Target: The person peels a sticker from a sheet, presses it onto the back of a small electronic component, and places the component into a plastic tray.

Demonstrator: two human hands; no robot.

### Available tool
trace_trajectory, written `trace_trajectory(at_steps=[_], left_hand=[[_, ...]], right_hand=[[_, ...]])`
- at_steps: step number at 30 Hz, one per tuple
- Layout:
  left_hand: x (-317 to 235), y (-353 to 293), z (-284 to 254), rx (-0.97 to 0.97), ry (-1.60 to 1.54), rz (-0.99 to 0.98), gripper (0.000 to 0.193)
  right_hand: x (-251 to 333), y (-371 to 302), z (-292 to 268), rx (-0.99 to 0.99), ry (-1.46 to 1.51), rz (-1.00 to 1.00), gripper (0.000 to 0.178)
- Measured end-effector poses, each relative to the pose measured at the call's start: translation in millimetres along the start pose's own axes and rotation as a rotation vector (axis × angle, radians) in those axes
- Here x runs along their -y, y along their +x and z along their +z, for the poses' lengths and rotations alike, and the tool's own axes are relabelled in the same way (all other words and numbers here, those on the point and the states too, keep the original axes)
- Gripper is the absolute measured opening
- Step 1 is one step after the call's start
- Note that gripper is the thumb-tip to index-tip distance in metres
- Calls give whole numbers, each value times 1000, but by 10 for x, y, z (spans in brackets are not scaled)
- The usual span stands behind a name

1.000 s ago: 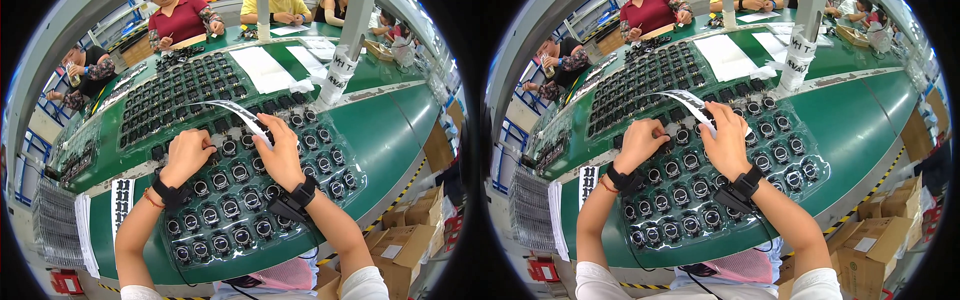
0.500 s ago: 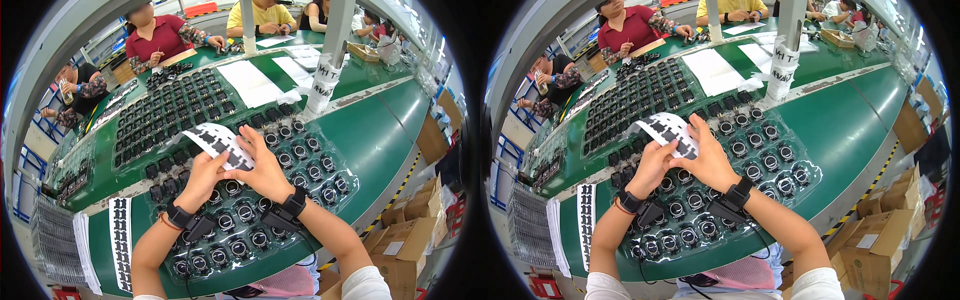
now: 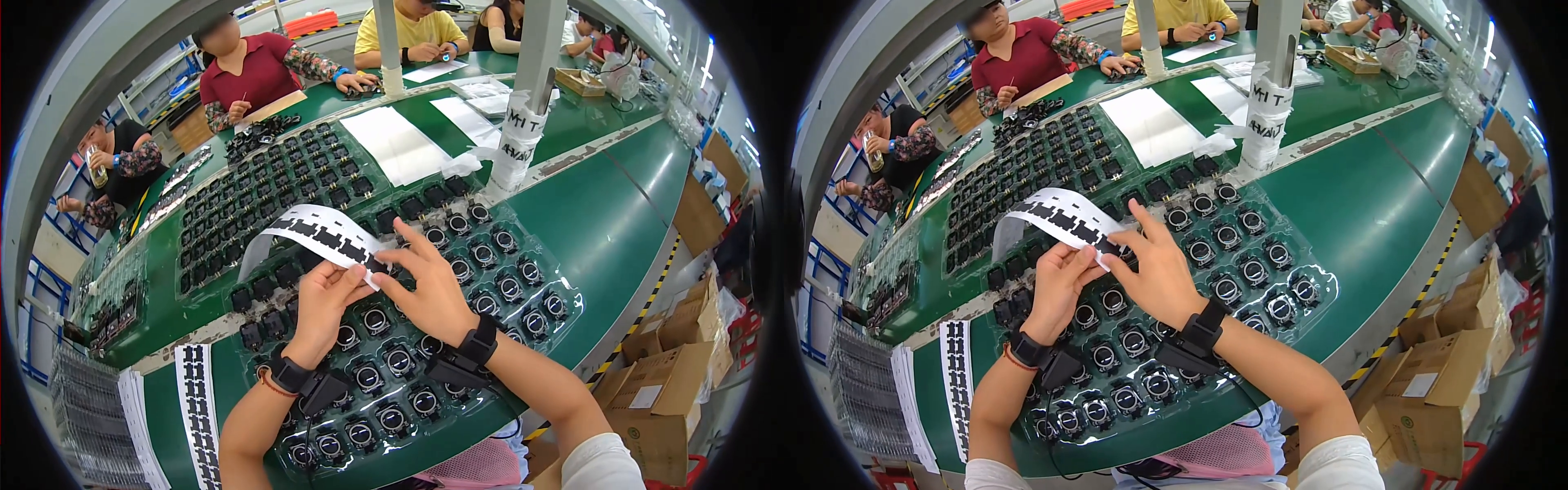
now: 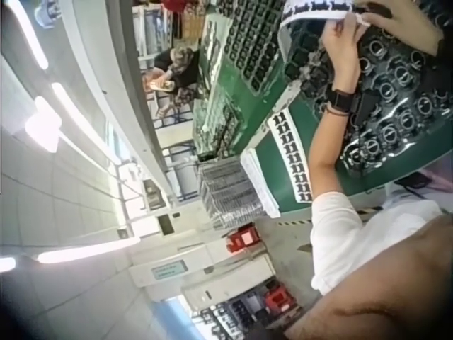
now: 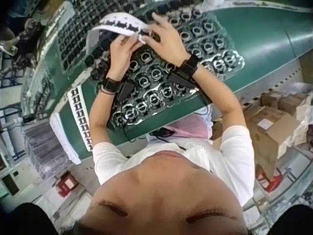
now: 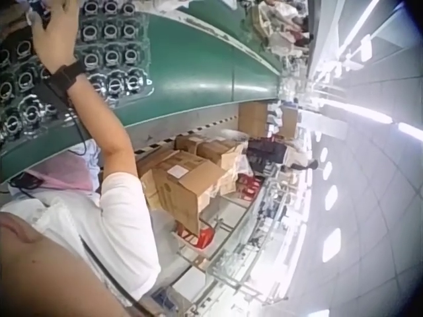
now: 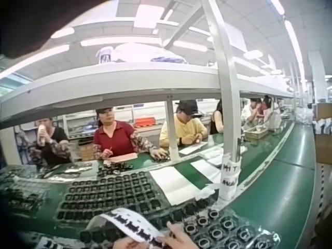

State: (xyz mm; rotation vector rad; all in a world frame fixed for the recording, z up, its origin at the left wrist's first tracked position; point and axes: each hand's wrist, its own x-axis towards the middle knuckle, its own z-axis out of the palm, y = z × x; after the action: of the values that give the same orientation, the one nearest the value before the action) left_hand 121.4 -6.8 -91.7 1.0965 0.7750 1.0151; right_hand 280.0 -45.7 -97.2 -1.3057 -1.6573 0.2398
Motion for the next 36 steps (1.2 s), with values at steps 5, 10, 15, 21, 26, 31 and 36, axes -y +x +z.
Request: trace_trajectory(at_steps=[5, 10, 15, 21, 26, 31, 36], left_hand=[[55, -20, -17, 25, 91, 79, 16], [141, -9, -81, 43, 246, 190, 19], [112, -45, -23, 102, 103, 161, 25], [82, -49, -4, 100, 53, 71, 28], [67, -42, 9, 83, 6, 73, 28], [-307, -14, -44, 277, 760, 133, 22], [-430, 143, -248, 364, 1476, 479, 23]], right_hand=[[-1, -8, 6, 77, 33, -7, 24], [2, -2, 14, 69, 131, 65, 20], [62, 47, -57, 35, 230, 132, 14], [7, 28, -38, 48, 284, 143, 11], [-85, 35, 0, -104, 306, 168, 9], [-4, 78, -85, -200, 492, 321, 13], [34, 61, -24, -155, 618, 217, 20]])
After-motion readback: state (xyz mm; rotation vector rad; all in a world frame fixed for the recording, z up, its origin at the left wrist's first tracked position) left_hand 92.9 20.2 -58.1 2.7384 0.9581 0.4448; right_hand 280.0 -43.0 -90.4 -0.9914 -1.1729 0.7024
